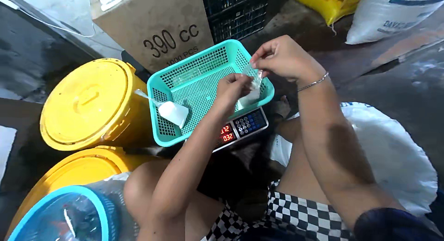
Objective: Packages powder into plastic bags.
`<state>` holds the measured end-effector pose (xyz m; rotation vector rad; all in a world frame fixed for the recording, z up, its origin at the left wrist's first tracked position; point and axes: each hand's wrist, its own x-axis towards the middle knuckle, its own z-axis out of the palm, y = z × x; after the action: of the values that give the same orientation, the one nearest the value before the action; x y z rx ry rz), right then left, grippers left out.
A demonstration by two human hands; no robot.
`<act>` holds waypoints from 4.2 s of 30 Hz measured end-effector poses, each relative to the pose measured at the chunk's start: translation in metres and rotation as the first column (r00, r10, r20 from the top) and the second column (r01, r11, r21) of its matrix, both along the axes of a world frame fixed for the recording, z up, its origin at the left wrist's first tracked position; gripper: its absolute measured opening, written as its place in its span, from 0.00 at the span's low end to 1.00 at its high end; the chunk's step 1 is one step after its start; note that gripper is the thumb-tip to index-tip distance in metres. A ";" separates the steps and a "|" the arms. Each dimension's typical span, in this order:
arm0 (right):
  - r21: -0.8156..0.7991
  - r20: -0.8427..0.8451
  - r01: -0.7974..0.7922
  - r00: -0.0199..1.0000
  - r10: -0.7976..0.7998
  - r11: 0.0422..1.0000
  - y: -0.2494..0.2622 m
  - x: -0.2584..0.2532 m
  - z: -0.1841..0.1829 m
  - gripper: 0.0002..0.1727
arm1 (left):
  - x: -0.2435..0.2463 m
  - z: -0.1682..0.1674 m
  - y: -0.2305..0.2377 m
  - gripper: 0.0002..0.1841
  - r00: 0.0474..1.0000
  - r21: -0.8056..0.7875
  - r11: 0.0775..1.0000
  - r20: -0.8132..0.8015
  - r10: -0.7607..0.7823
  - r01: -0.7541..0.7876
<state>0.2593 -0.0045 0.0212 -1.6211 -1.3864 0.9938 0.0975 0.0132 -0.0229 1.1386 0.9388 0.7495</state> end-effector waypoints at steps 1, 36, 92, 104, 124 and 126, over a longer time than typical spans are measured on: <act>0.027 -0.008 -0.001 1.000 0.002 1.000 0.001 -0.003 0.001 0.05 | -0.005 0.005 0.002 0.05 0.999 0.031 0.999 -0.016 0.029 -0.029; 0.320 0.292 -0.311 0.931 0.219 0.895 0.016 -0.046 0.001 0.11 | -0.076 0.099 0.031 0.13 0.734 0.451 0.876 -0.651 0.192 0.170; -0.040 0.113 -0.527 0.842 0.528 0.849 0.028 -0.067 -0.046 0.34 | -0.086 -0.073 0.053 0.25 0.884 0.528 0.709 -0.288 -0.368 0.467; -0.134 0.092 -0.468 0.872 0.482 0.873 0.018 -0.032 -0.015 0.33 | -0.072 -0.083 0.061 0.14 0.884 0.461 0.765 -0.357 -0.303 0.449; 0.056 0.070 -0.499 0.866 0.495 0.865 0.021 -0.064 -0.049 0.23 | -0.073 -0.073 0.057 0.12 0.805 0.464 0.707 -0.535 -0.256 0.533; 0.130 0.133 -0.470 0.881 0.455 0.873 0.019 -0.085 -0.050 0.10 | -0.076 -0.056 0.045 0.11 0.712 0.395 0.690 -0.656 -0.250 0.606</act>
<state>0.1743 0.0141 -0.0286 -1.2551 -1.9304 1.0455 0.0210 0.0581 -0.0794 2.1527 0.8454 0.2714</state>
